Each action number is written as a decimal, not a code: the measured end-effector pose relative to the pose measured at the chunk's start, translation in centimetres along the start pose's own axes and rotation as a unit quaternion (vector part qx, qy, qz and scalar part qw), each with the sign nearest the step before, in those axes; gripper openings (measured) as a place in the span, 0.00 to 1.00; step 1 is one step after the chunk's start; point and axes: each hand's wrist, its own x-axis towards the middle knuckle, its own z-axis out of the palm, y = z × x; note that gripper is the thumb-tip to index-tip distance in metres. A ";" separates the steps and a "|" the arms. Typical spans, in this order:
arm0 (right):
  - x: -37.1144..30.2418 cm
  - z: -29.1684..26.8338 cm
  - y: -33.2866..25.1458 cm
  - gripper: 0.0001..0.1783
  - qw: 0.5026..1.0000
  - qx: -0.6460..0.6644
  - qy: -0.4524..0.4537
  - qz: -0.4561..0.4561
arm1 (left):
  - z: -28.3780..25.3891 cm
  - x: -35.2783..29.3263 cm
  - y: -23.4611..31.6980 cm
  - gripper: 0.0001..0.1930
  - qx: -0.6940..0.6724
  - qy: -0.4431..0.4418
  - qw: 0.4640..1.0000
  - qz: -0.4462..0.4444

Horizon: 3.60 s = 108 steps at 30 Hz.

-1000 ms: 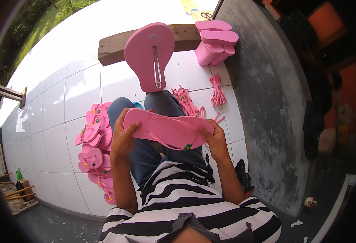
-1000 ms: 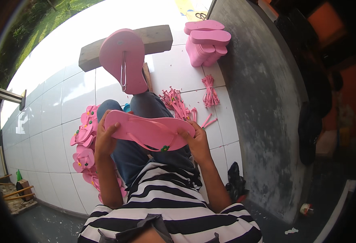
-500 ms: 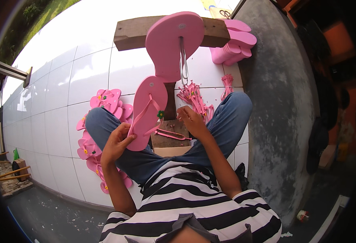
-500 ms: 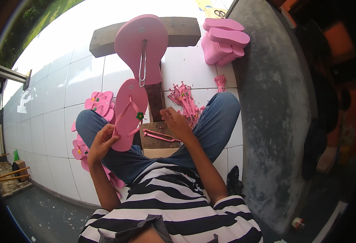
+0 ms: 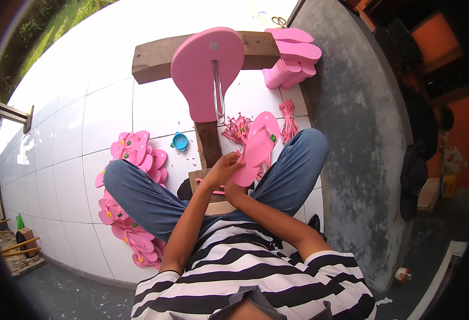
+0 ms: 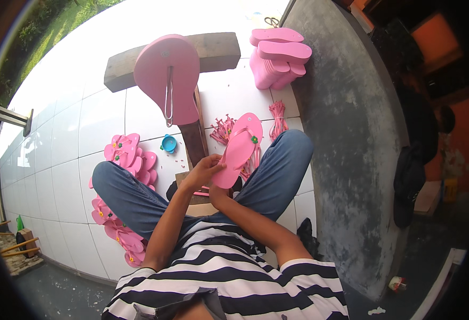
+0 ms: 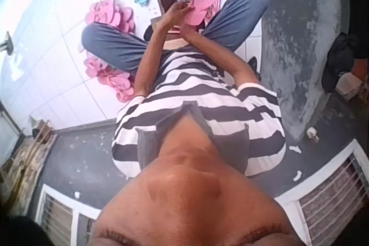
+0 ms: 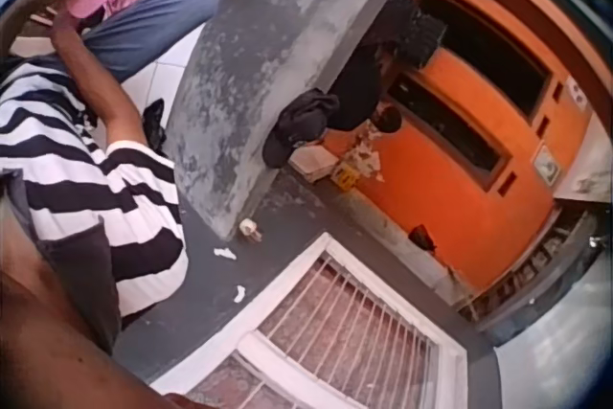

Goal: The person assembles flip-flops by pulling the straps through the pre-drilled holes in the soles using a wooden jig. The person places a sole onto the jig's metal hook, loops the strap through, and repeats this for multiple pairs.

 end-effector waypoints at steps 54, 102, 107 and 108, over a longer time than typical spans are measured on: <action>-16.0 -37.0 -7.2 0.08 0.681 0.420 0.487 -0.348 | -5.0 -6.5 31.9 0.12 0.501 0.385 0.647 0.427; -13.7 -40.3 -8.2 0.15 0.646 0.605 0.236 -0.400 | -1.1 -6.8 26.7 0.12 0.165 0.278 0.837 0.441; -14.4 -40.4 -8.5 0.12 0.665 0.595 0.259 -0.370 | -0.1 -7.1 26.4 0.12 0.157 0.313 0.827 0.440; -14.5 -40.2 -8.6 0.12 0.662 0.592 0.268 -0.372 | 0.2 -7.1 26.4 0.12 0.153 0.320 0.824 0.442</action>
